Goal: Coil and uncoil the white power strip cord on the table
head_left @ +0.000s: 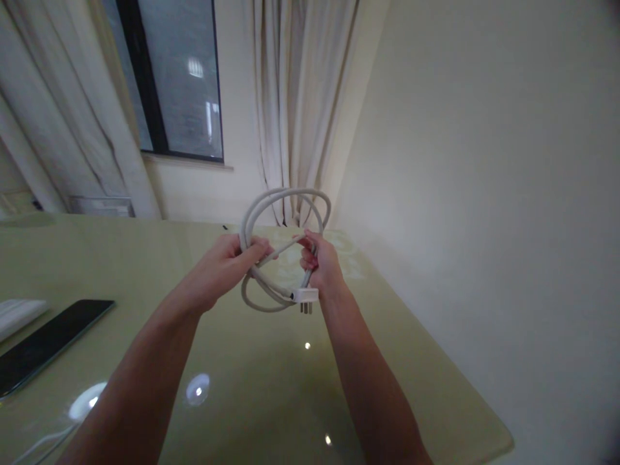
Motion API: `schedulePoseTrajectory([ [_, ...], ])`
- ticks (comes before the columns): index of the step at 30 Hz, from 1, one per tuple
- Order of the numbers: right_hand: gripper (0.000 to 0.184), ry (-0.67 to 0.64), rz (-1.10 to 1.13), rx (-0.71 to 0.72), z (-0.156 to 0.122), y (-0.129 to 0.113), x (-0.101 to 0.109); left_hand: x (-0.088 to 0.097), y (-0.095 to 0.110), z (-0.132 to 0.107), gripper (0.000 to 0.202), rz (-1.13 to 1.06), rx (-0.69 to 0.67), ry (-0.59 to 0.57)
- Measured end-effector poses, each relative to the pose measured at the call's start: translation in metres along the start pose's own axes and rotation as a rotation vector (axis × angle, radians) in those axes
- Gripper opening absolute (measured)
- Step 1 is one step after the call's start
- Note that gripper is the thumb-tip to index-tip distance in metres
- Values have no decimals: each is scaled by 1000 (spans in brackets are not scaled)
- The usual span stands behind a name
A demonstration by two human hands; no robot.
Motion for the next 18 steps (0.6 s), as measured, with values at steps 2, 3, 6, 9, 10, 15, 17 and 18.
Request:
schedulePoseTrajectory([
  [2,19,-10,-133,48,0,-8,5,-4,-6,0,43,-33,51,8],
  [3,22,-18,-197,69,0,-11,7,-5,-11,0,44,-57,80,33],
  [6,25,-22,-394,137,-2,-19,14,-11,-27,0,40,-209,168,136],
  [9,14,-44,-631,262,-7,-21,10,-19,-41,2,22,-496,293,236],
  [10,11,-86,-702,303,-10,-20,5,-20,-44,2,16,-594,345,285],
  [15,11,-408,-813,385,-31,-8,-25,-23,-59,0,16,-835,627,403],
  [17,7,-445,-795,400,-35,-8,-30,-25,-61,0,21,-884,687,350],
  [18,5,-451,-778,404,-36,-8,-31,-27,-63,0,26,-915,707,319],
])
Point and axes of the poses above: each hand's wrist, its own z-axis towards the middle knuckle, its own x-axis out of the back of the hand, y = z × x, the point moved 6 cm from there along z, towards the middle knuckle, and after that the axes turned 10 degrees about -x, right-handed, at the moved point
